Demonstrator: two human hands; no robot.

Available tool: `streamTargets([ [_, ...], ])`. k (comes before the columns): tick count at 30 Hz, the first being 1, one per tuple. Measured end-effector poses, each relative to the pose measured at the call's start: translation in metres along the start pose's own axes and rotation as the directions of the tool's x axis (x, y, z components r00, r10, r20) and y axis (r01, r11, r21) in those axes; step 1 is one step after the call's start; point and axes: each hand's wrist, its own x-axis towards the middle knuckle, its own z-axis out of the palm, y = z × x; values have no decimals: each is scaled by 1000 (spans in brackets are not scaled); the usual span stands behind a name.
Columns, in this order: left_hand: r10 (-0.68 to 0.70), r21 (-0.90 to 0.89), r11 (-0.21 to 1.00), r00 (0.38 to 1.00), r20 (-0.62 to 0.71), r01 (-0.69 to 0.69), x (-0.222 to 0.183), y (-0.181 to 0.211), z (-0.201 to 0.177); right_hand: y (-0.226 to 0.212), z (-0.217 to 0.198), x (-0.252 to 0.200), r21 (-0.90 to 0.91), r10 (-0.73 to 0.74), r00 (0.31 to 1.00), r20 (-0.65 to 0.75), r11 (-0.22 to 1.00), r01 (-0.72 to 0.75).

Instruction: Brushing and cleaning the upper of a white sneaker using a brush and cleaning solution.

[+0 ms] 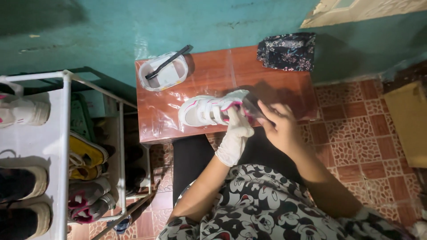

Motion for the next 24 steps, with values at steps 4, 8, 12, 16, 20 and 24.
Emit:
streamTargets([
  [4,2,112,994,1000,17,-4,-3,-4,-7,2,25,32,-16,-45,999,-31,999,44],
  [8,71,-49,996,995,70,-68,9,0,-7,4,29,37,-5,-65,997,-48,998,65],
  [12,81,-193,978,996,32,-74,15,-2,-12,8,15,3,21,-13,1000,-26,1000,13],
  [16,60,-119,991,997,48,-53,16,-8,-20,14,8,-13,27,6,1000,-2,1000,-6],
  [20,70,-46,997,996,45,-68,18,-21,-33,13,21,11,37,-33,998,-51,999,35],
  [24,98,-33,995,994,43,-96,14,-28,-35,13,39,47,88,-68,995,-76,993,74],
])
